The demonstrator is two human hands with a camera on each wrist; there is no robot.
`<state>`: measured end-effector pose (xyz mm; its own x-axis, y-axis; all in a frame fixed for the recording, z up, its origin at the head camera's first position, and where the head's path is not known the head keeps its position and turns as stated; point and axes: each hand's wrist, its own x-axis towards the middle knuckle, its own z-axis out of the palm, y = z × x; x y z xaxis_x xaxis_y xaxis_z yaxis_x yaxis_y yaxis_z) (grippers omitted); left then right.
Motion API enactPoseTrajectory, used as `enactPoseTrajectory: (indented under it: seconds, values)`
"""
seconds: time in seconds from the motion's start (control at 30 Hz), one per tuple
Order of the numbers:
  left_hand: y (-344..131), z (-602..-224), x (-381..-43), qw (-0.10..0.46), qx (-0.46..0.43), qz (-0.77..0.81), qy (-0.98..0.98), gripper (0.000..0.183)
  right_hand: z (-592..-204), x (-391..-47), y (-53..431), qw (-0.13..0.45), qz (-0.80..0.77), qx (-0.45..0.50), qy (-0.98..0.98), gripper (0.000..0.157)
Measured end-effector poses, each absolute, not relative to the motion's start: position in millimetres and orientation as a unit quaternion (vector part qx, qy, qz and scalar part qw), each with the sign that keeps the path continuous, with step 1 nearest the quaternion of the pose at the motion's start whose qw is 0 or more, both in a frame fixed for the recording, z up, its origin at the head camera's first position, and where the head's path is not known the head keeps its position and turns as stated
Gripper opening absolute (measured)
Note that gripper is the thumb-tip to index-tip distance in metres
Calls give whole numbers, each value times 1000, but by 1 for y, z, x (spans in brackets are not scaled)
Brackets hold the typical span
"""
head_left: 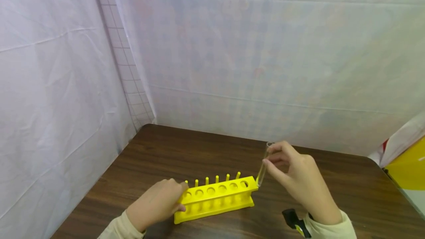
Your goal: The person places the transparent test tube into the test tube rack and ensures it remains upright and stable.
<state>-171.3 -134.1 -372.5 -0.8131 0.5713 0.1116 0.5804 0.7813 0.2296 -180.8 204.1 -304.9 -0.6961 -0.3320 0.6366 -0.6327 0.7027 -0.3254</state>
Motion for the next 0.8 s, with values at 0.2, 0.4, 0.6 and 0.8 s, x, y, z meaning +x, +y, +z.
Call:
enactPoseTrajectory:
  seconds: [0.2,0.4,0.6,0.8]
  values:
    - [-134,-370,-171,1,-297,-129,-946,37,-308,-184,202,271,274,281,-879,29]
    - [-134,-371,-171,13,-299,-119,-947,37,-312,-188,199,264,273,288,-879,29]
    - [-134,-372,-171,18,-302,-113,-946,39,-315,-190,196,244,269,286,-887,26]
    - [-134,-372,-170,28,-306,-103,-946,43,-317,-191,193,236,263,288,-890,25]
